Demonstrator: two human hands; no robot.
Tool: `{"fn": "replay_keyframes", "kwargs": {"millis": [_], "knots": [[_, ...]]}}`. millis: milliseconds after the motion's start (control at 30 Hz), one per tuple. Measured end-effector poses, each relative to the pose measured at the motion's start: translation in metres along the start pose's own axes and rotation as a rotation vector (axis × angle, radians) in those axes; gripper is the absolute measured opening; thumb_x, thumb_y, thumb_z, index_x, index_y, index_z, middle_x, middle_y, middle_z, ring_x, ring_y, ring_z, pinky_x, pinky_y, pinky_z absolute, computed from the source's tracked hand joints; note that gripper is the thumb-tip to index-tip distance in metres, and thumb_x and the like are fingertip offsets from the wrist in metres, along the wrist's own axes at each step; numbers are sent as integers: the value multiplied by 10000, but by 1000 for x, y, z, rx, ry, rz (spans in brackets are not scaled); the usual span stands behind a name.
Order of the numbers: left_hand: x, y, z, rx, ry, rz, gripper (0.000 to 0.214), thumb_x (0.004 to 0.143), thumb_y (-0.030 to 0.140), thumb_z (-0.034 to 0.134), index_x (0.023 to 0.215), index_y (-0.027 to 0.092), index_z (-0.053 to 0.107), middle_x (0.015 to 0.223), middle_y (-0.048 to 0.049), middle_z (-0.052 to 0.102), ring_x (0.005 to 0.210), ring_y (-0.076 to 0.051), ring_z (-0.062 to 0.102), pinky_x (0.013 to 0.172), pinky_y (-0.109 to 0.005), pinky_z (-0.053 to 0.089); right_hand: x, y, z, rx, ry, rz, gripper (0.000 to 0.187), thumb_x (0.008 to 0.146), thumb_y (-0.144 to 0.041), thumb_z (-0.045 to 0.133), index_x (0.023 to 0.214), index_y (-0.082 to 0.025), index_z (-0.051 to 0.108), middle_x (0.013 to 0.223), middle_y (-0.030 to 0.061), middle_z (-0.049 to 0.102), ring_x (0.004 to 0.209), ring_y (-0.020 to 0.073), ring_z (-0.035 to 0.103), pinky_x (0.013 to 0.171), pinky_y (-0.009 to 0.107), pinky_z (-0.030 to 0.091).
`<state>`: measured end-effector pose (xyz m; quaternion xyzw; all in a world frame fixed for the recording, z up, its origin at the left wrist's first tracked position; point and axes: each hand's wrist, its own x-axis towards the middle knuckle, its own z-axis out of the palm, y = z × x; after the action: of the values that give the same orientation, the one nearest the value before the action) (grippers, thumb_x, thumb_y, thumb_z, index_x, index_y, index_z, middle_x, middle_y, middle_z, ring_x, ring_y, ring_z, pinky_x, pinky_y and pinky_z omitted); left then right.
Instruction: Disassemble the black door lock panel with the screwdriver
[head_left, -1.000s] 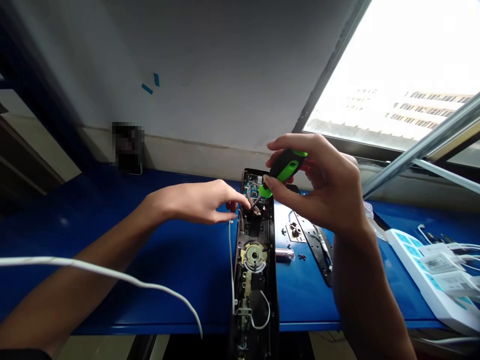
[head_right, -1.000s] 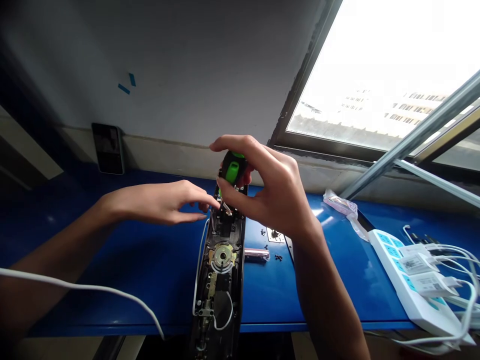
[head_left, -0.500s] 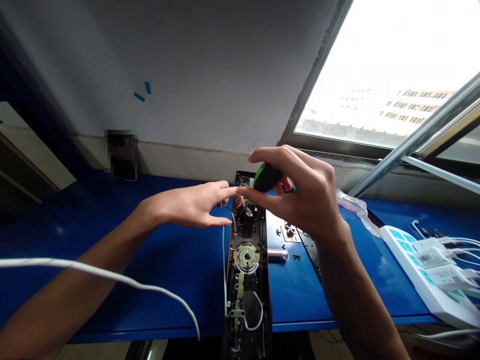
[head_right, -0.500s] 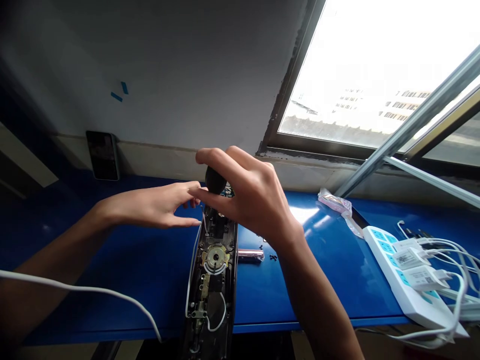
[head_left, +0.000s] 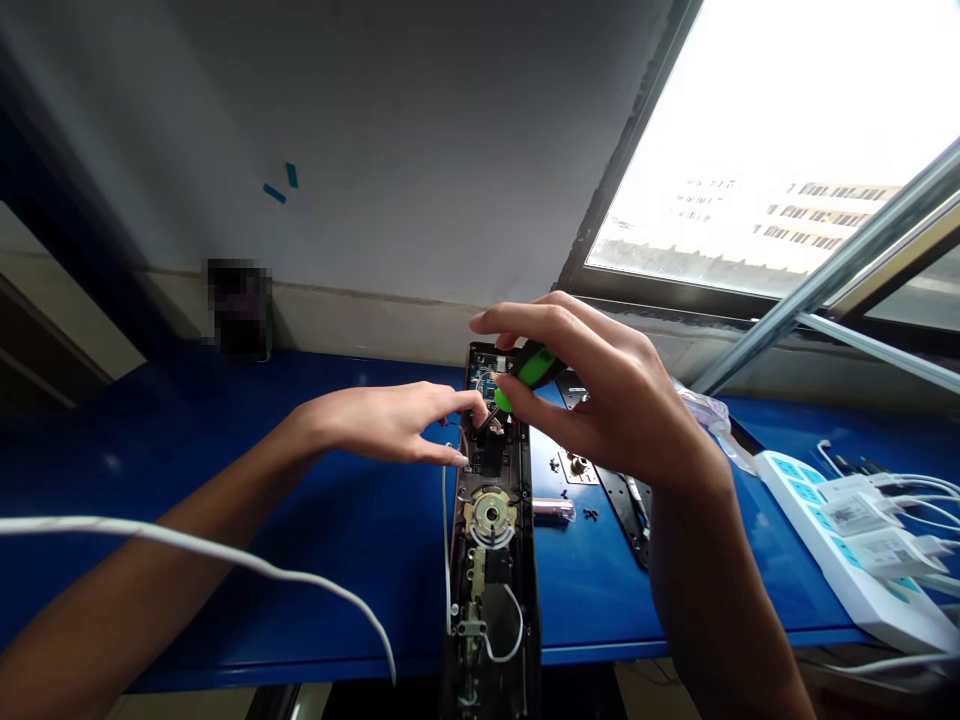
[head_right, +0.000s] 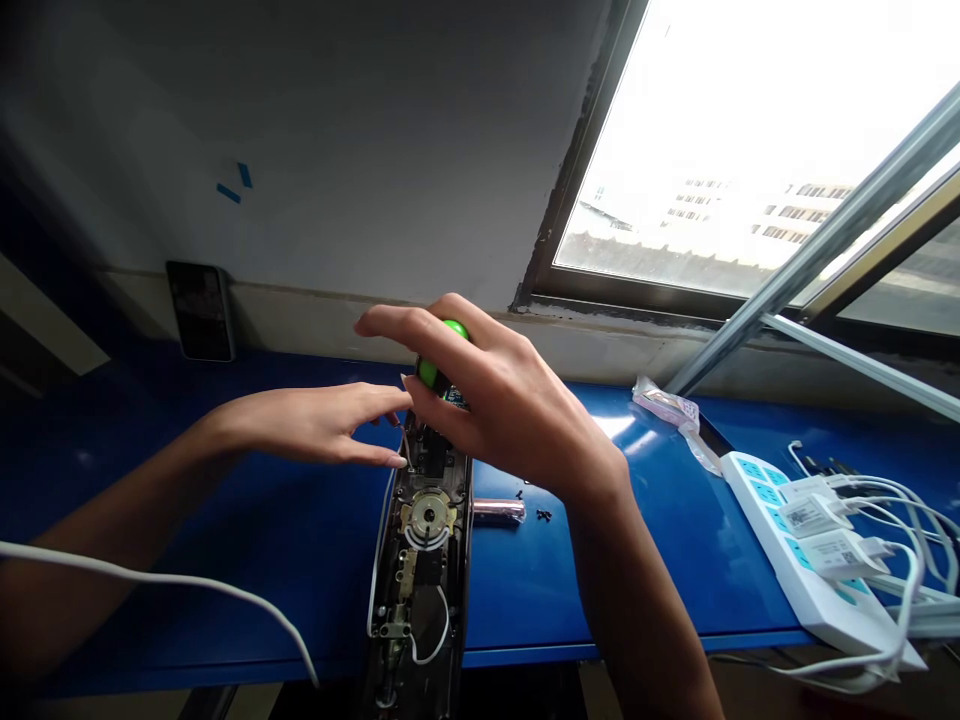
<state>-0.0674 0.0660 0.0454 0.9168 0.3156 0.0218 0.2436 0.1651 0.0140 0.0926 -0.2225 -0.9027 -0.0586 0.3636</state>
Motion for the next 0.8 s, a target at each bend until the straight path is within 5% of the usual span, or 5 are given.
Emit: {"fn": "replay_keyframes", "kwargs": {"millis": [800], "knots": [[4, 1, 4, -25, 62, -16, 416, 902, 482, 702, 1213, 214, 638, 1207, -63, 711, 1063, -262, 673, 870, -309, 502, 0, -6, 14, -92, 125, 16, 196, 935, -159, 667, 1127, -190, 686, 914, 11, 708, 744, 109, 611, 671, 257, 517]]}}
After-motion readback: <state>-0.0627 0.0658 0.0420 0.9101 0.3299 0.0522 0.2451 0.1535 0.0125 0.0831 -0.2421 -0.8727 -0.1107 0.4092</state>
